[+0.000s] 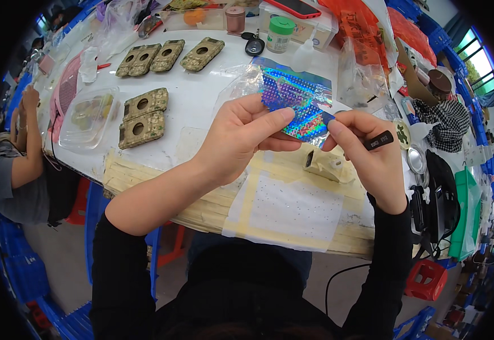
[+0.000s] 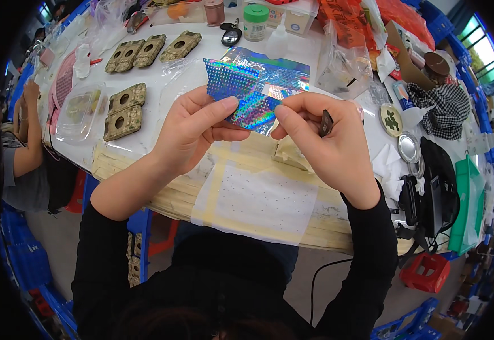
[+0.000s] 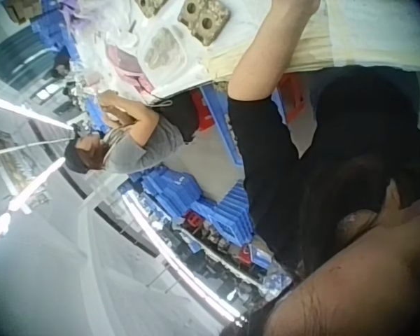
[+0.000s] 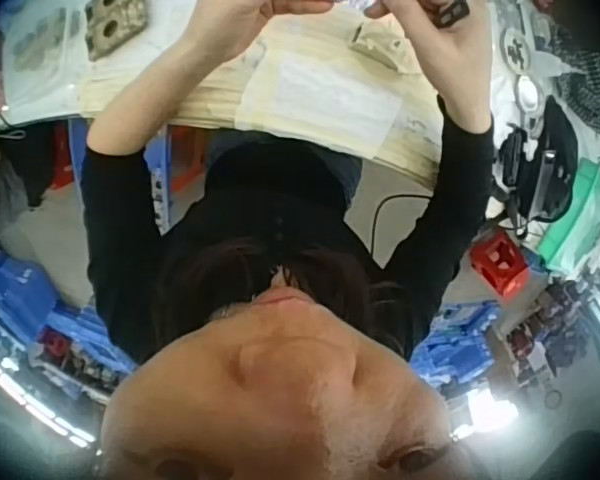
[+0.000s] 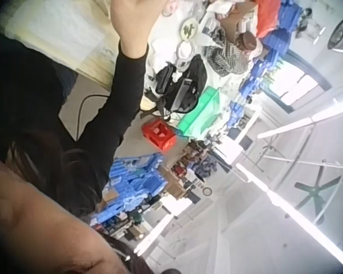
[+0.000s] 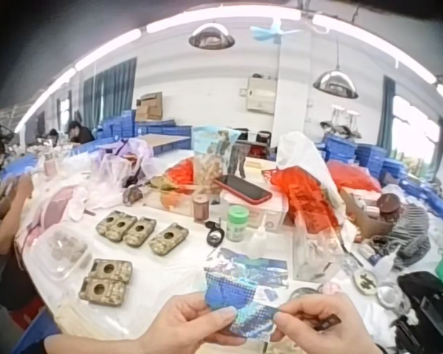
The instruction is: Use tweezers to precisely apply small decorative stones or elements onto a holographic template or sheet.
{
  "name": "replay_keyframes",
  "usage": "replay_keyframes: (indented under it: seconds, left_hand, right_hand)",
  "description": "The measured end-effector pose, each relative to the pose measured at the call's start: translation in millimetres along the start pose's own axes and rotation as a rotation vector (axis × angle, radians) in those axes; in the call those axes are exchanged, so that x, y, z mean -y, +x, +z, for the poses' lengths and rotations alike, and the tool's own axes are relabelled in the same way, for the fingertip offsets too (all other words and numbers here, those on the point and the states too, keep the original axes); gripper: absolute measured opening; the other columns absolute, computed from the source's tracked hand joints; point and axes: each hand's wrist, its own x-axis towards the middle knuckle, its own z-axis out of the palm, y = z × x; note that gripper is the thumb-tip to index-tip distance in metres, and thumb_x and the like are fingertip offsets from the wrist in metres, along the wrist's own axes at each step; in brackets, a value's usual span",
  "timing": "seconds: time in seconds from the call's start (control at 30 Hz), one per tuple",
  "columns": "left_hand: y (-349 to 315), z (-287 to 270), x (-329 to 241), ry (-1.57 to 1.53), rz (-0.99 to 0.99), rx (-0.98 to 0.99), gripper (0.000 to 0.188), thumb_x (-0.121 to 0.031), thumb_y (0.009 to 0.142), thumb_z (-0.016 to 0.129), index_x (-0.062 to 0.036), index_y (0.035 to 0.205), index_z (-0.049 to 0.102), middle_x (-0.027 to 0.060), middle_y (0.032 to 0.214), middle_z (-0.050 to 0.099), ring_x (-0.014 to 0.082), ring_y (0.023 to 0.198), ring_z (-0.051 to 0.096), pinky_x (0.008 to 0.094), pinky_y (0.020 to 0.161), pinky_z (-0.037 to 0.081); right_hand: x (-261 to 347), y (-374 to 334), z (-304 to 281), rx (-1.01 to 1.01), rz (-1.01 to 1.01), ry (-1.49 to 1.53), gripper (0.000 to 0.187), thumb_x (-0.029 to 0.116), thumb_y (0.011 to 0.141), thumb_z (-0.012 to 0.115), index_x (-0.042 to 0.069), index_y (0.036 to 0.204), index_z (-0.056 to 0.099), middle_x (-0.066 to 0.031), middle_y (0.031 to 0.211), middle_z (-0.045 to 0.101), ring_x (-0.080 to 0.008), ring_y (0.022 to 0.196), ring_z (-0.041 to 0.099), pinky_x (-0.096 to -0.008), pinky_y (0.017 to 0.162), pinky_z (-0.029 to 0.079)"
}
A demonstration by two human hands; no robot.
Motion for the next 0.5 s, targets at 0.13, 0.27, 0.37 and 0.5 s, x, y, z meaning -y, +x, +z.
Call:
replay_keyframes:
  seconds: [0.13, 0.27, 0.37, 0.5]
  left_hand:
    - [-0.6, -0.5, 0.0, 0.026, 0.018, -0.004, 0.018, -0.011, 0.092, 0.058, -0.002, 0.107, 0.063, 0.0099, 0.101, 0.067, 0.0167, 0.088, 0.067, 0.0301, 0.075, 0.059]
    - [0.9, -1.1, 1.1, 0.044, 0.035, 0.01, 0.02, -0.012, 0.093, 0.055, -0.0009, 0.108, 0.062, 0.0108, 0.1, 0.067, 0.0169, 0.087, 0.067, 0.0308, 0.075, 0.059]
    - [-0.8, -2.8, 0.3, 0.05, 0.041, -0.003, 0.023, -0.015, 0.095, 0.051, 0.0007, 0.109, 0.061, 0.0121, 0.1, 0.067, 0.0183, 0.087, 0.068, 0.033, 0.076, 0.059]
    - [0.3, -4.3, -0.6, 0.014, 0.04, 0.009, 0.034, -0.022, 0.097, 0.042, 0.0036, 0.109, 0.06, 0.0148, 0.102, 0.067, 0.023, 0.09, 0.067, 0.0384, 0.079, 0.058]
  right_hand:
    - [-2.5, 0.8, 1.3, -0.005, -0.009, -0.002, 0.018, 0.011, 0.088, 0.062, -0.006, 0.09, 0.064, -0.0071, 0.071, 0.067, -0.0063, 0.067, 0.063, -0.0168, 0.057, 0.042]
    - [-3.3, -0.3, 0.9, -0.022, 0.002, 0.008, 0.017, 0.011, 0.088, 0.062, -0.006, 0.09, 0.064, -0.0058, 0.069, 0.067, -0.0057, 0.066, 0.062, -0.0168, 0.055, 0.04]
    - [-3.4, 1.7, 0.9, -0.013, 0.014, -0.003, 0.017, 0.012, 0.089, 0.061, -0.005, 0.089, 0.064, -0.0049, 0.068, 0.066, -0.0052, 0.065, 0.061, -0.0167, 0.055, 0.04]
    - [-4.3, 1.0, 0.9, -0.025, -0.002, -0.011, 0.017, 0.012, 0.089, 0.06, -0.005, 0.088, 0.064, -0.0037, 0.067, 0.065, -0.0032, 0.063, 0.059, -0.0163, 0.053, 0.037]
